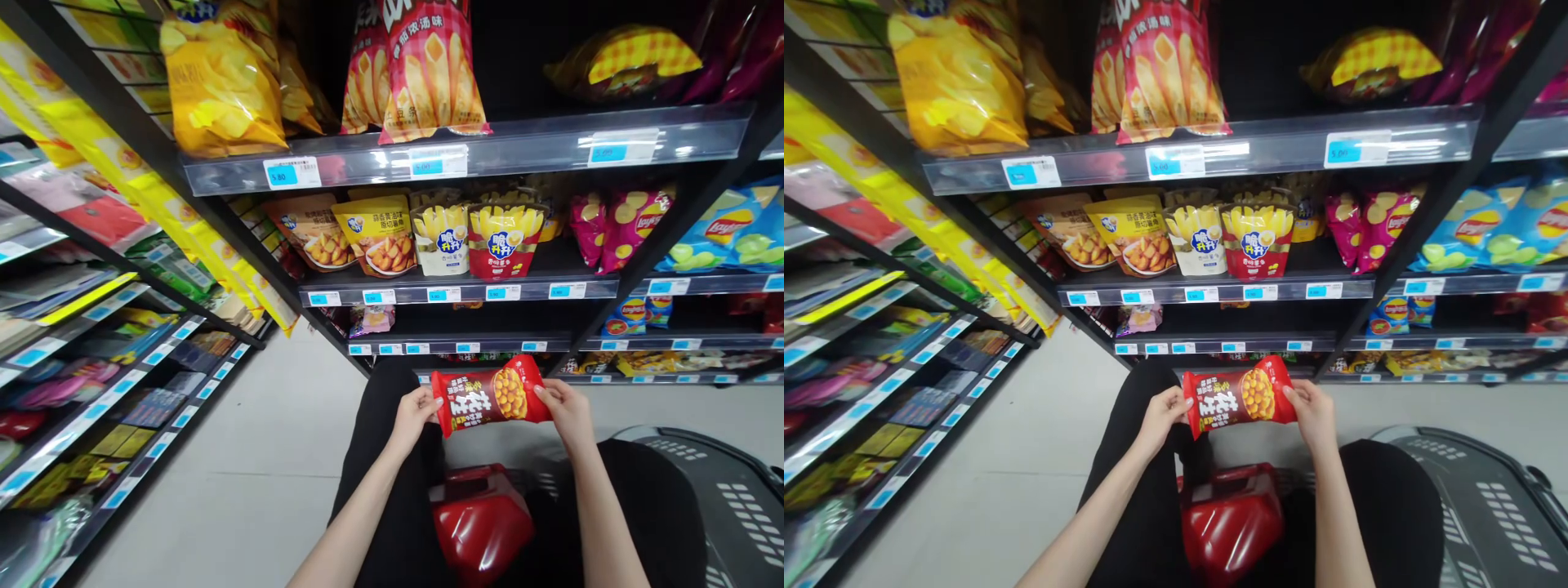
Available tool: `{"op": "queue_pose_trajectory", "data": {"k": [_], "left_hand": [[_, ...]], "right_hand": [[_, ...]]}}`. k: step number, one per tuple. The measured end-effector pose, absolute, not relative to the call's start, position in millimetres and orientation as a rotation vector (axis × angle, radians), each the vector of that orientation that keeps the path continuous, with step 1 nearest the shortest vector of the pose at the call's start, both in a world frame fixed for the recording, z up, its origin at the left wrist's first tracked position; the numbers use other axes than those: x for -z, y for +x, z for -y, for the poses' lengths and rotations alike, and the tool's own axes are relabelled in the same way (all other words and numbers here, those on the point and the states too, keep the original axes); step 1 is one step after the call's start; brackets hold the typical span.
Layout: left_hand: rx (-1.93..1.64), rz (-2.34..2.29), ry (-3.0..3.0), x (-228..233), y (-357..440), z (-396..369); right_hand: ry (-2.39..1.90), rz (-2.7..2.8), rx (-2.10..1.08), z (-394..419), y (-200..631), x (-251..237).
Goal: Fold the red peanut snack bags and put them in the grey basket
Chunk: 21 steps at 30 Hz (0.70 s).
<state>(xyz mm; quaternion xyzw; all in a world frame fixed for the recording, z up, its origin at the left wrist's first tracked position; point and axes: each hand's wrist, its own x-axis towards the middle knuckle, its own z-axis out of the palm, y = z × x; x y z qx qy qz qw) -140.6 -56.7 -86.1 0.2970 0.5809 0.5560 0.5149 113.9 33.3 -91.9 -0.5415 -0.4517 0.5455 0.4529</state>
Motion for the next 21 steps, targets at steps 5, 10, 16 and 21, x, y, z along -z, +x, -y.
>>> {"op": "queue_pose_trajectory", "data": {"k": [5, 10, 16, 21], "left_hand": [[-1.391, -1.491, 0.917, 89, -142, 57], [-1.350, -1.399, 0.794, 90, -141, 59], [-1.517, -1.178, 0.457, 89, -141, 57], [-1.534, -1.188, 0.384, 93, -140, 54]], "right_hand": [[-1.234, 1.190, -1.284, -34, 114, 90], [-1.107, 1.258, -1.264, -32, 121, 86], [-0.861, 1.141, -1.404, -27, 120, 82], [-0.911, 1.171, -1.417, -22, 109, 79]]}}
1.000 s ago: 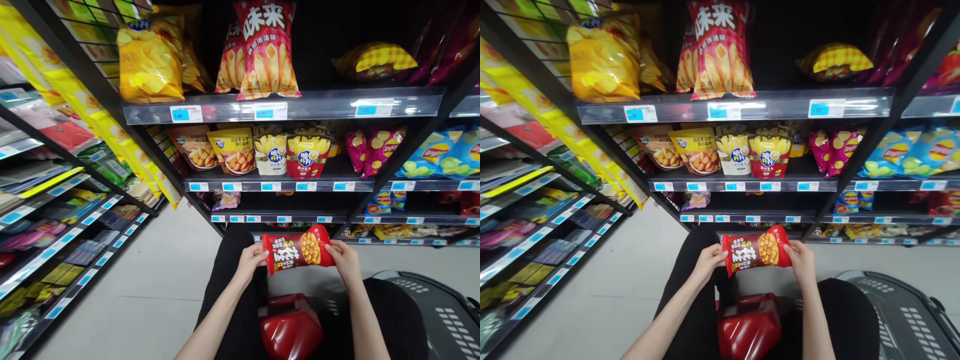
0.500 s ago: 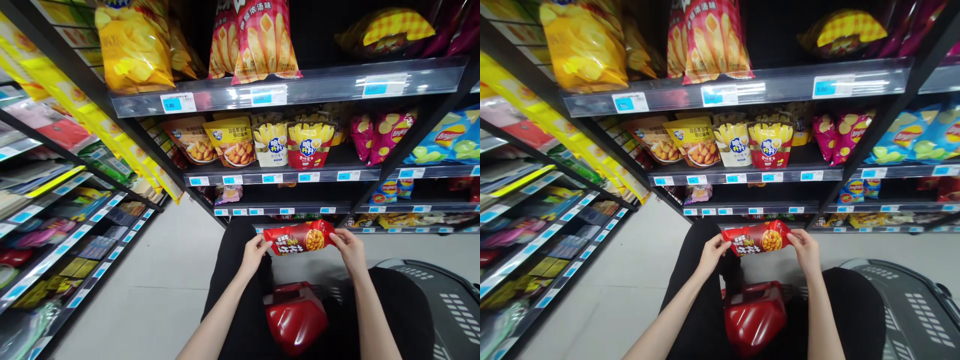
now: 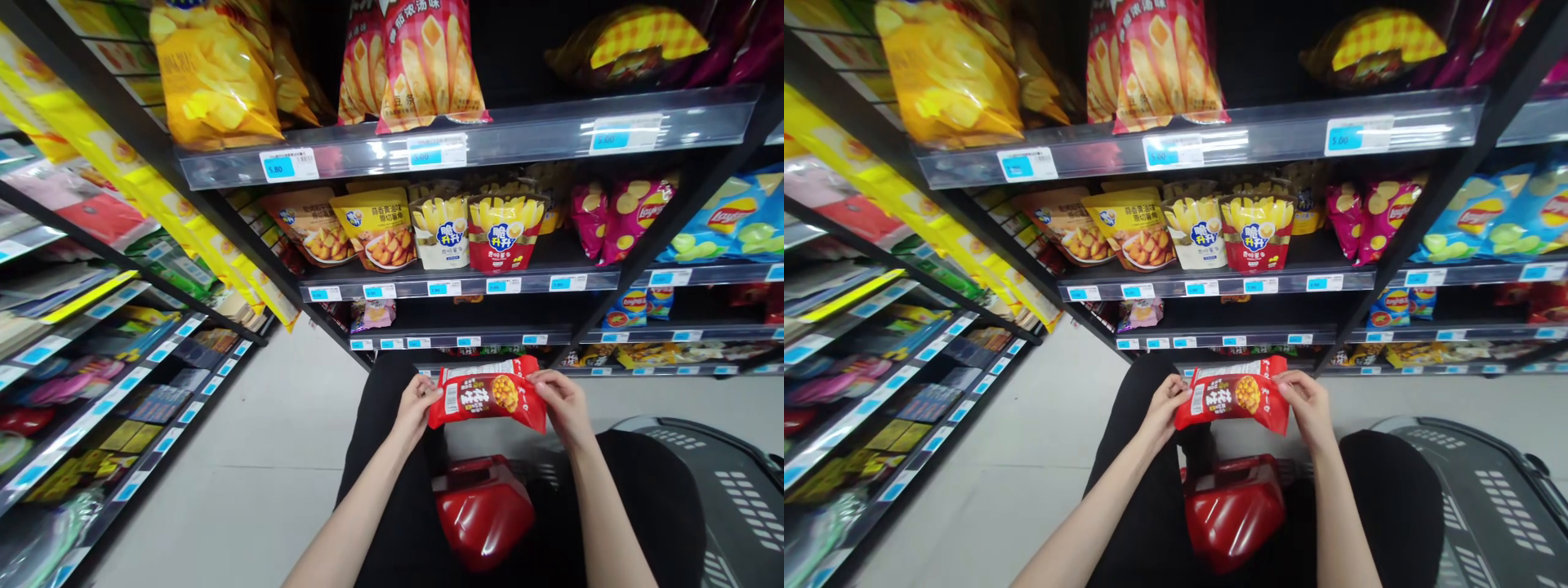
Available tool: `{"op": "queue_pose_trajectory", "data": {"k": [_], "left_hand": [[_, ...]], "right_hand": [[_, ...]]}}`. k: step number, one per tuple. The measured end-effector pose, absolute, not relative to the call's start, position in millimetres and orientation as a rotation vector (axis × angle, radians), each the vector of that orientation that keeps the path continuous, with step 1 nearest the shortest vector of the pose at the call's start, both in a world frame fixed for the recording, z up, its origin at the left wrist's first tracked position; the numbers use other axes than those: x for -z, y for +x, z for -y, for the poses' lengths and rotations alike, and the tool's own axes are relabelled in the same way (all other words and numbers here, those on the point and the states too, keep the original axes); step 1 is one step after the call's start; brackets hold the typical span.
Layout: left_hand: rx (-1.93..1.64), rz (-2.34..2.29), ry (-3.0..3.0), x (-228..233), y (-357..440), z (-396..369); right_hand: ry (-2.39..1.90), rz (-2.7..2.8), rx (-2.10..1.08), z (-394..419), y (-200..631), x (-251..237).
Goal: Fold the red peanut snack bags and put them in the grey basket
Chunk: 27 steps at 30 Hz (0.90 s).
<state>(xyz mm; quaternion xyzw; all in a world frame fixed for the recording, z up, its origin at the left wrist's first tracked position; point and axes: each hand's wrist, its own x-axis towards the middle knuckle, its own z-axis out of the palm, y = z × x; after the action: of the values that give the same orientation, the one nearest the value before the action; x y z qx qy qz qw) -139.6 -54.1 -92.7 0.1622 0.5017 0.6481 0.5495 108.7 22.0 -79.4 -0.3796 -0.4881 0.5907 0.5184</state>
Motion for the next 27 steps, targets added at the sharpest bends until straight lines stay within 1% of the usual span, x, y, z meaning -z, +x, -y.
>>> {"op": "queue_pose_trajectory", "data": {"k": [2, 7, 10, 14, 18, 24, 27], "left_hand": [[-1.494, -1.129, 0.331, 93, -140, 54], [-1.167, -0.949, 0.373, 94, -132, 61], [-1.080, -1.037, 0.470, 101, -124, 64], [-1.135, -1.184, 0.712, 106, -119, 63], [-1.235, -1.217, 0.841, 101, -124, 61], [-1.285, -1.318, 0.873, 91, -128, 65], [-1.350, -1.341, 0.837, 88, -127, 67]], "right_hand": [[-0.922, 1.153, -1.446, -21, 105, 80], [-0.840, 1.020, -1.527, -20, 101, 78], [-0.873, 0.918, -1.573, -23, 103, 76], [-0.992, 0.796, -1.754, -27, 109, 81], [-1.075, 0.852, -1.814, -29, 115, 90], [-1.175, 0.961, -1.632, -33, 116, 100], [-1.179, 0.949, -1.616, -33, 113, 104]]}}
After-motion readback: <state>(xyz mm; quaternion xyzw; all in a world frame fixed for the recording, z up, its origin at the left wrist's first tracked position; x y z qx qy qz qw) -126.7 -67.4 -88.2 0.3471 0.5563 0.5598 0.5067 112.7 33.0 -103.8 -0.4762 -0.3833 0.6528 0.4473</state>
